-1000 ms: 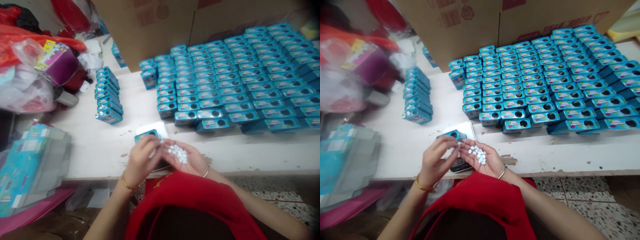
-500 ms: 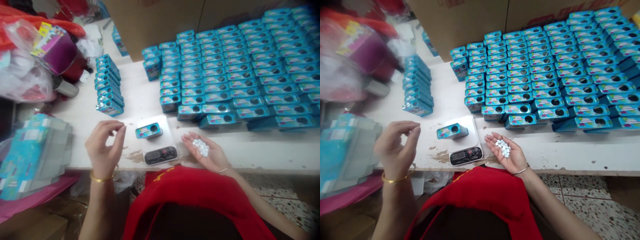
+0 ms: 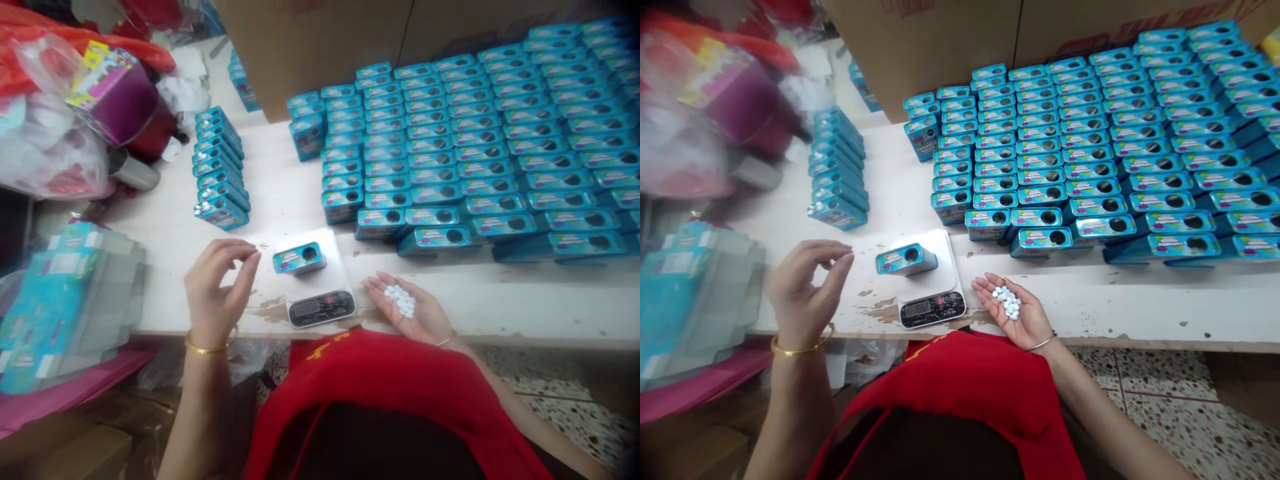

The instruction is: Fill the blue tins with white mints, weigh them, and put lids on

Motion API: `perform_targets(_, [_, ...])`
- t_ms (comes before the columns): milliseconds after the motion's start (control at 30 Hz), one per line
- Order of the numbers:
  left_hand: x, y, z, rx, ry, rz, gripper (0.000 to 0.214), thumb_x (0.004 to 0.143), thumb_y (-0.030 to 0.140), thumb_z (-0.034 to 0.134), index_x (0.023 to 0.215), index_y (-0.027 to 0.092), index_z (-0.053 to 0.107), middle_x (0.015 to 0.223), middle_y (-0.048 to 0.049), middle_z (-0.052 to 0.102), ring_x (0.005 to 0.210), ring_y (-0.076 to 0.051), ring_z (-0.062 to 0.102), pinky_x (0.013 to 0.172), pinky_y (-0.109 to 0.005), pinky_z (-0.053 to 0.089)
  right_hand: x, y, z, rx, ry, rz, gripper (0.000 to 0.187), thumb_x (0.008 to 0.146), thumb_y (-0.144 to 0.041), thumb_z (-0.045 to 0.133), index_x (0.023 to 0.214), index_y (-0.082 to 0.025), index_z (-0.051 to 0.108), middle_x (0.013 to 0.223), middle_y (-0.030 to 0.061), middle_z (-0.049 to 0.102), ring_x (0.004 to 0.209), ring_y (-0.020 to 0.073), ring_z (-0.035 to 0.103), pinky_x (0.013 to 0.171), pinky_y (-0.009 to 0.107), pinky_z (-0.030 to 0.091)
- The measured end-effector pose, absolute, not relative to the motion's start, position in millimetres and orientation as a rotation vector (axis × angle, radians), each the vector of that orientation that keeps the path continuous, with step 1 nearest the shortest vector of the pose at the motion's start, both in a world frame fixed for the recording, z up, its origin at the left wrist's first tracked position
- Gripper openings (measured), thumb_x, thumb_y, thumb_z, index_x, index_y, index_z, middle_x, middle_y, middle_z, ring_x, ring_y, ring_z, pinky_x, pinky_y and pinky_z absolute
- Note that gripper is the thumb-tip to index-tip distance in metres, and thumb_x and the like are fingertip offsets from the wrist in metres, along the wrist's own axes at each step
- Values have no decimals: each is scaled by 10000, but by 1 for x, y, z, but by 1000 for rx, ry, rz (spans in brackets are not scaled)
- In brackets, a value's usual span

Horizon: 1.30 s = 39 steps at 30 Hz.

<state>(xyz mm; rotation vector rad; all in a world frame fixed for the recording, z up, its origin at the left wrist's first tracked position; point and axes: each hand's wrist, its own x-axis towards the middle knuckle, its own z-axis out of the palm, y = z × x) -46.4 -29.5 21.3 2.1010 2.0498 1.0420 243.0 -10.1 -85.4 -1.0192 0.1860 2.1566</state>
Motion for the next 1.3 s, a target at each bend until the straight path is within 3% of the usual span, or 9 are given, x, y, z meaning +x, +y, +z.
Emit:
perform_targets(333, [-49, -26, 17, 2133, 1974, 954, 38, 832, 212, 589, 846, 180, 606, 899, -41, 639, 842, -148, 589, 706, -273, 480, 242, -9, -86, -1021, 210, 2166, 308, 921, -156, 352, 1028, -74, 629, 1054, 156, 695, 1099, 227, 607, 929, 314, 517])
perform_targets(533, [-39, -16, 7, 2332, 1736, 500, 486, 787, 389, 644, 1206, 191, 497, 1120, -107, 587, 1031, -244, 547, 879, -407, 466, 239, -9, -83, -1030, 275, 2152, 305, 919, -136, 368, 999, -50, 650, 1043, 171, 696, 1064, 242, 626, 910, 316, 531])
perform_targets(633, [-51, 2, 3, 2367, 1707, 308, 380, 856, 335, 555, 1200, 191, 484, 1056, -89, 613, 950, -219, 572, 837, -370, 477, 237, -8, -82, -1042, 335, 2152, 287, 914, -115, 393, 987, -38, 659, 1041, 171, 697, 1052, 248, 631, 896, 308, 541])
perform_targets(800, [-96, 86, -8, 2422, 2011, 392, 330, 849, 299, 533, 1152, 172, 496, 1063, -100, 597, 978, -250, 552, 858, -384, 451, 236, -3, -84, -999, 391, 2145, 237, 890, -107, 464, 990, -39, 668, 1075, 172, 687, 1089, 259, 607, 894, 306, 542])
perform_targets(1067, [-87, 245, -56, 2473, 1868, 324, 347, 778, 206, 583, 1117, 164, 529, 1082, -107, 565, 1016, -240, 528, 869, -360, 450, 236, 3, -94, -932, 380, 2100, 193, 832, -109, 582, 974, -31, 686, 1131, 202, 656, 1143, 282, 565, 966, 338, 499])
perform_targets(1167, [-76, 266, -60, 2559, 1916, 385, 399, 767, 180, 585, 1158, 144, 516, 1142, -138, 524, 1081, -266, 488, 894, -384, 438, 237, 3, -97, -937, 363, 2095, 192, 837, -112, 577, 974, -37, 688, 1131, 198, 658, 1146, 269, 566, 991, 348, 477])
perform_targets(1300, [-83, 237, -45, 2651, 1925, 656, 443, 814, 278, 573, 1224, 149, 468, 1216, -147, 479, 1127, -270, 458, 947, -409, 399, 237, 2, -94, -1026, 272, 2086, 199, 834, -80, 558, 979, -71, 694, 1124, 173, 668, 1110, 247, 596, 964, 334, 498])
